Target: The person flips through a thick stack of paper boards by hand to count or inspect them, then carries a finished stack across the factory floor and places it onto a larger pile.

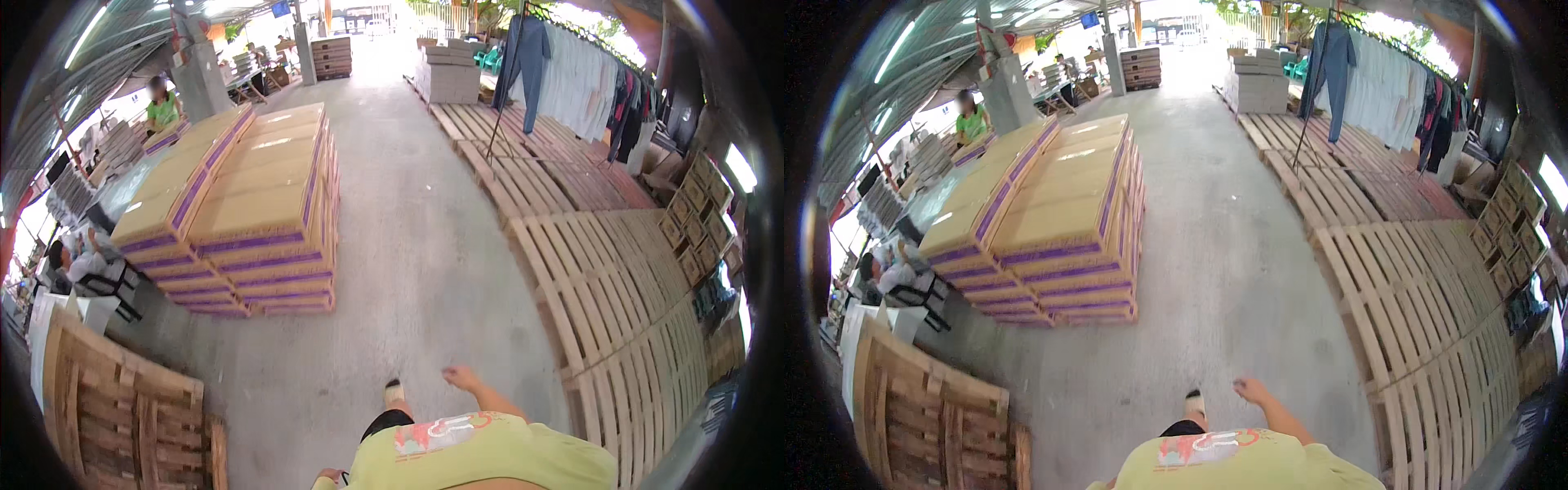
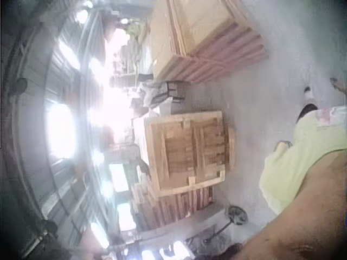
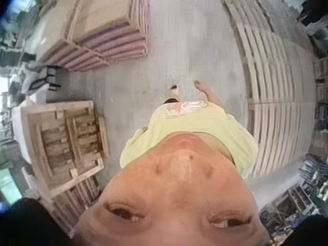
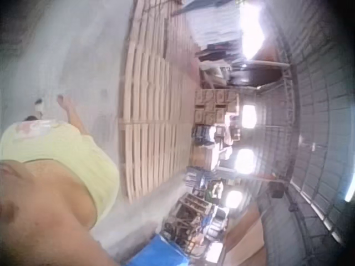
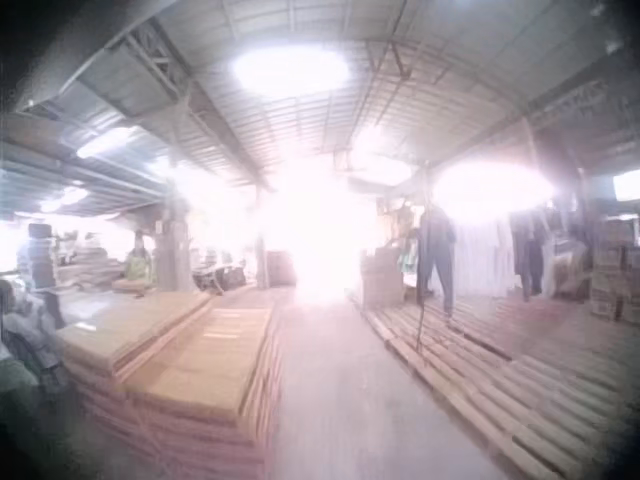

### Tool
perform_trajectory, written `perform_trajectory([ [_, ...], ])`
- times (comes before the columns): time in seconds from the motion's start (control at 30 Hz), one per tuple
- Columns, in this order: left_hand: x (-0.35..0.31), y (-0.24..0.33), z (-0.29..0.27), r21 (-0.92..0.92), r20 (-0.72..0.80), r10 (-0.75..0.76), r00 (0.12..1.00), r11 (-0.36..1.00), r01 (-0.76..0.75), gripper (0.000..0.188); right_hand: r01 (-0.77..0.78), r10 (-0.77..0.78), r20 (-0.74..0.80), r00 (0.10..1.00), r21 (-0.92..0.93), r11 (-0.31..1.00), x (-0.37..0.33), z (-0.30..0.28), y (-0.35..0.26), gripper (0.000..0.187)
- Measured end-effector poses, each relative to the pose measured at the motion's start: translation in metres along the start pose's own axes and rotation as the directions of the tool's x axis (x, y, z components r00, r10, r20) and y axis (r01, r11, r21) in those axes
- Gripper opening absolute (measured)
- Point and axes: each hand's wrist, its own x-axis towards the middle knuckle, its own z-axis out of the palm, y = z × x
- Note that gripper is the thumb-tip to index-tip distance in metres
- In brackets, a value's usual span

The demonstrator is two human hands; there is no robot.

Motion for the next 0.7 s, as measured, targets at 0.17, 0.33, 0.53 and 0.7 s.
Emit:
perform_trajectory([
  [0.17, 0.101, 0.350, -0.073, 0.391, -0.059, 0.488, 0.871, 0.814, -0.429, 0.049, -0.153, 0.152, 0.071, 0.986, 0.006, 0.988, 0.026, -0.055, 0.134, 0.041],
  [0.33, 0.103, 0.716, -0.113, 0.188, 0.007, 0.790, 0.613, 0.601, -0.777, 0.057, -0.641, 0.771, 0.082, 0.632, 0.614, 0.460, 0.068, -0.132, 0.144, 0.042],
  [0.53, 0.136, 0.948, -0.141, 0.255, 0.062, 0.781, 0.621, 0.590, -0.766, 0.053, -0.666, 0.801, 0.101, 0.590, 0.621, 0.413, 0.272, -0.259, 0.127, 0.043],
  [0.7, 0.176, 1.016, -0.177, 0.075, 0.159, 0.549, 0.820, 0.822, -0.565, 0.055, -0.434, 0.451, -0.119, 0.884, 0.147, 0.889, 0.523, -0.393, 0.111, 0.044],
])
